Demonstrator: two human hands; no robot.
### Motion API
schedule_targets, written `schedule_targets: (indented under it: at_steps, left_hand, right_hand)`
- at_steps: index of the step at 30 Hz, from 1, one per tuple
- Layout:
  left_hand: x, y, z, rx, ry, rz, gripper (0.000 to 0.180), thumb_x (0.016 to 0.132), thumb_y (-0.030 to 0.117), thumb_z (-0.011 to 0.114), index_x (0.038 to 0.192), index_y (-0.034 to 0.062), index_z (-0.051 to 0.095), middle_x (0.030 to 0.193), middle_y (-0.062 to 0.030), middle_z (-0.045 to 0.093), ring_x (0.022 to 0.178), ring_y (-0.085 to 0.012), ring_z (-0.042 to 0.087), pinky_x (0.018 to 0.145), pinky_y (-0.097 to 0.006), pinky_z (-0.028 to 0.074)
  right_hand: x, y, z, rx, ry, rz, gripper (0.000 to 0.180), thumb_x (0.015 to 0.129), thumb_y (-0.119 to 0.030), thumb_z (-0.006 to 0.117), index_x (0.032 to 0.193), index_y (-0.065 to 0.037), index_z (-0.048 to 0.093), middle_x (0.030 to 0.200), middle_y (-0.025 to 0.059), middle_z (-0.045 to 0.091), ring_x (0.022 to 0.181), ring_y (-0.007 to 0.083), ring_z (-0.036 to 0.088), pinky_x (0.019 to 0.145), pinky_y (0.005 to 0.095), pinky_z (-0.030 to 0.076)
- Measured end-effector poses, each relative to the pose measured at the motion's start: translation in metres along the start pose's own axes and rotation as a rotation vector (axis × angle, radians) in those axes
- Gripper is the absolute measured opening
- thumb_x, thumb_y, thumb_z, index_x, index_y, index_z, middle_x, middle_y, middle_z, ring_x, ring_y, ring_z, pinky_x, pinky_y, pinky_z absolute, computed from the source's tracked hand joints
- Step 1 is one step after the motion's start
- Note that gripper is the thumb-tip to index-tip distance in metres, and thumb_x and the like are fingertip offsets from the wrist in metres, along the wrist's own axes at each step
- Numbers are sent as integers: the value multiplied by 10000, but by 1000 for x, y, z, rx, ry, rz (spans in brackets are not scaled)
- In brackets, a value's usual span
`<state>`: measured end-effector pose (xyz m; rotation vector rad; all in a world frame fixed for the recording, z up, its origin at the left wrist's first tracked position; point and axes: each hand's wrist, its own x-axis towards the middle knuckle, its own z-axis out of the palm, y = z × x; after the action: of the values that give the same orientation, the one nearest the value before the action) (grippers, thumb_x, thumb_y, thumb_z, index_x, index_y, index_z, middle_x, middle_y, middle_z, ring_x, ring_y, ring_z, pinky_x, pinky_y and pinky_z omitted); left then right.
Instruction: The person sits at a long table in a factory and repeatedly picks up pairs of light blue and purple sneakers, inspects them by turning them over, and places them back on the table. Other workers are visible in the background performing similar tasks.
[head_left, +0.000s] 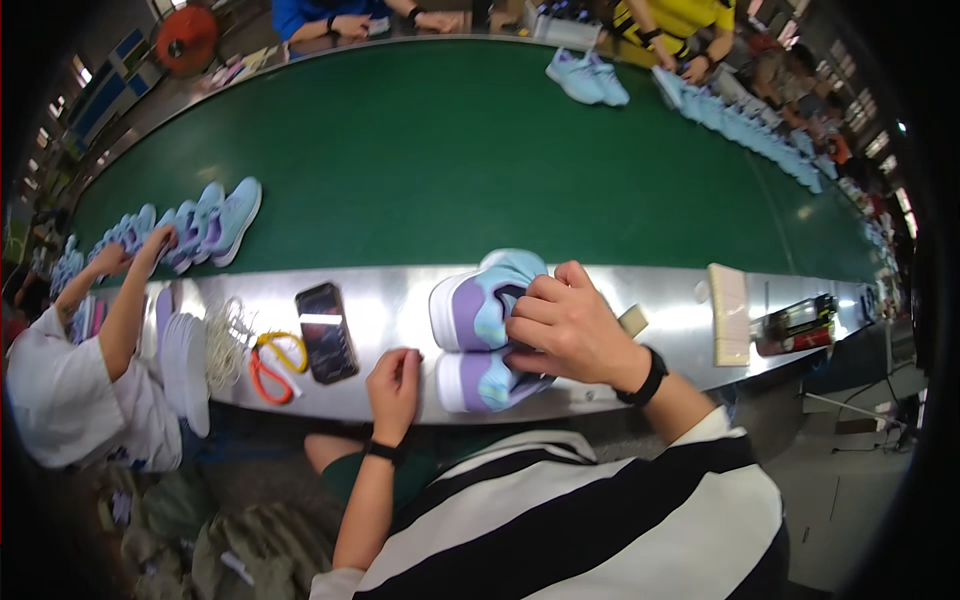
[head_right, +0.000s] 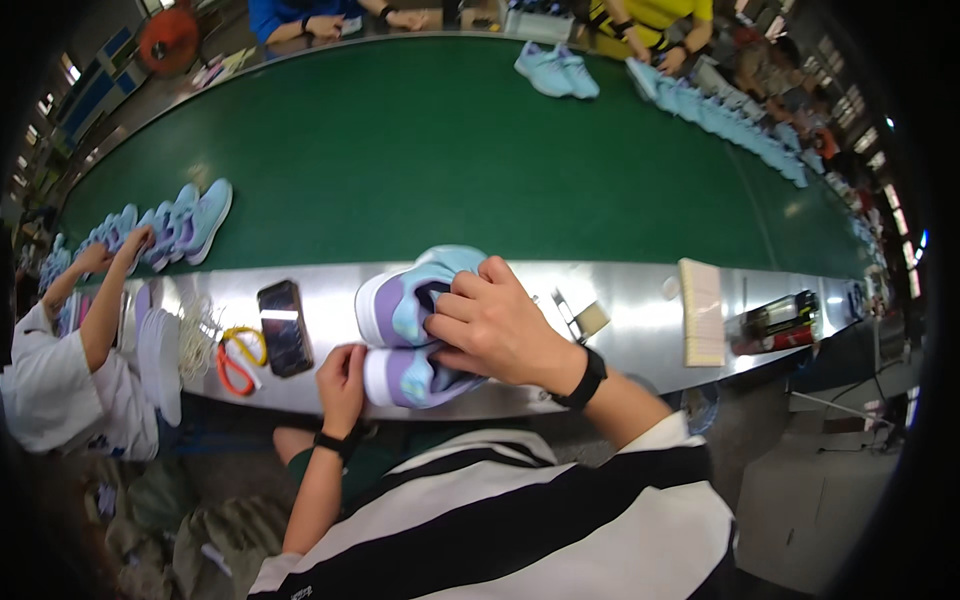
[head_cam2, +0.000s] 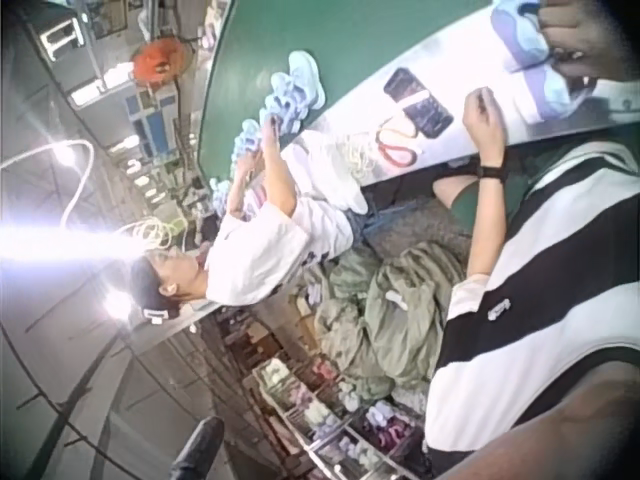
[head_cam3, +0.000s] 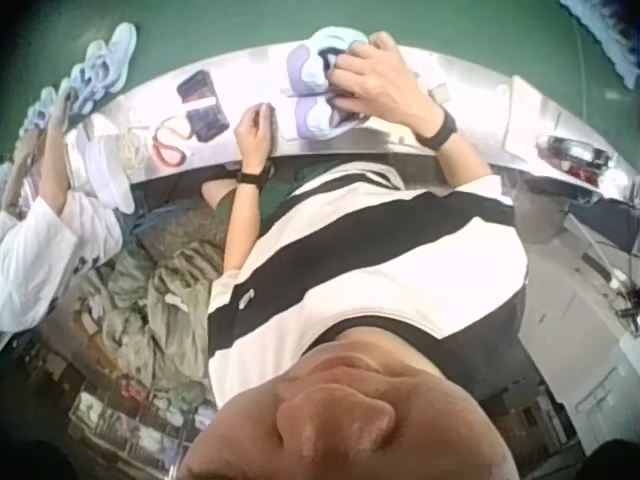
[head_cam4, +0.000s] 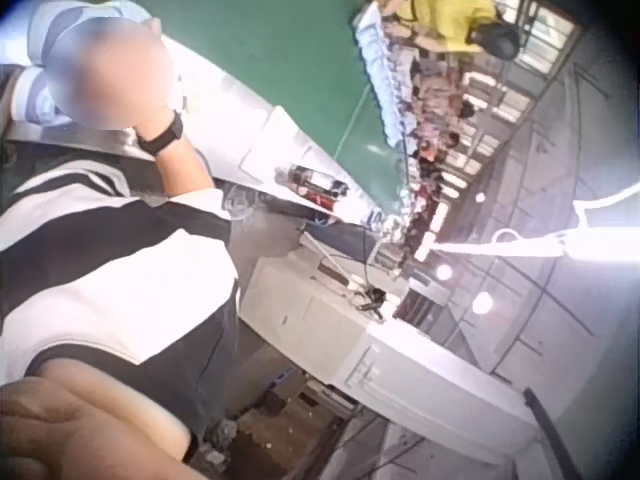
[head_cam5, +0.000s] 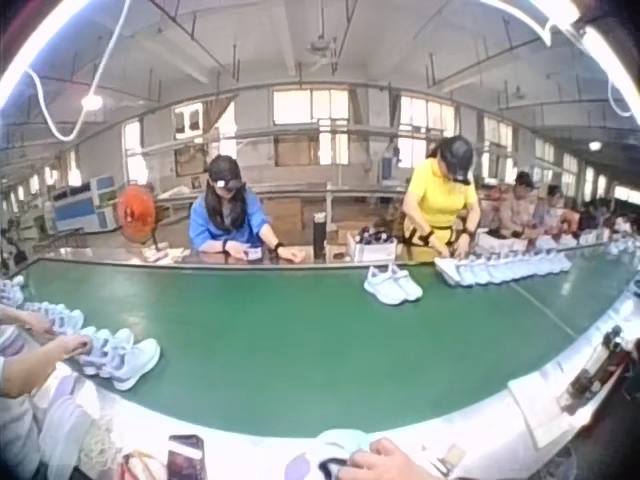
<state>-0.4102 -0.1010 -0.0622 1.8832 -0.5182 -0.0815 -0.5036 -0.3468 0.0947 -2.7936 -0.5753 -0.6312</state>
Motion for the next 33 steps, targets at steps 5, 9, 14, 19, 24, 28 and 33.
schedule_targets:
  at_steps: [5,9,14,19,24,28,33]
  left_hand:
    - [-3,-13,2,-83,-3,-28,165,951,114,607,904,-31,670,804,-105,678,674,-147,619,627,-273,486]
    - [-1,-15,4,-101,-17,-36,185,962,124,596,910,-38,668,815,-95,682,697,-136,621,651,-259,489]
    - [0,-11,8,-126,-44,-53,198,976,127,592,923,-49,664,833,-82,691,750,-118,633,698,-249,505]
    - [0,-6,-2,-56,28,13,151,937,102,617,903,-34,671,803,-115,680,687,-174,637,634,-286,501]
    - [4,-5,-1,-95,-71,13,136,909,124,666,945,-6,680,813,-108,677,699,-174,648,606,-273,493]
    - [40,27,-40,-109,-256,-26,231,916,159,667,1106,28,668,948,-61,695,865,-113,635,717,-247,498]
    - [139,-5,-109,170,-95,73,246,885,158,684,1084,15,669,995,-92,694,907,-174,650,726,-300,515]
  right_hand:
    - [12,45,-13,117,200,510,216,621,-244,769,669,-68,653,622,53,610,647,249,596,716,384,442]
    - [72,187,-37,-50,207,871,384,638,-448,758,750,-81,743,751,146,706,781,285,693,799,424,496]
    - [129,315,-123,-363,414,1104,598,707,-606,729,1045,-112,743,1100,125,720,1022,308,683,885,459,497]
    - [126,241,-70,-56,411,600,511,803,-448,730,1091,-26,712,914,156,726,856,292,705,762,370,540]
    - [-6,84,22,262,-161,491,583,792,-392,769,1228,-27,639,1184,169,645,1074,326,628,899,401,496]
    - [-83,-5,50,311,-413,644,793,723,-444,811,1383,-110,523,1421,238,451,1315,400,438,1092,514,319]
    - [-106,-50,67,227,-560,628,1098,553,-410,904,1479,-132,384,1579,264,152,1465,455,137,1163,593,131]
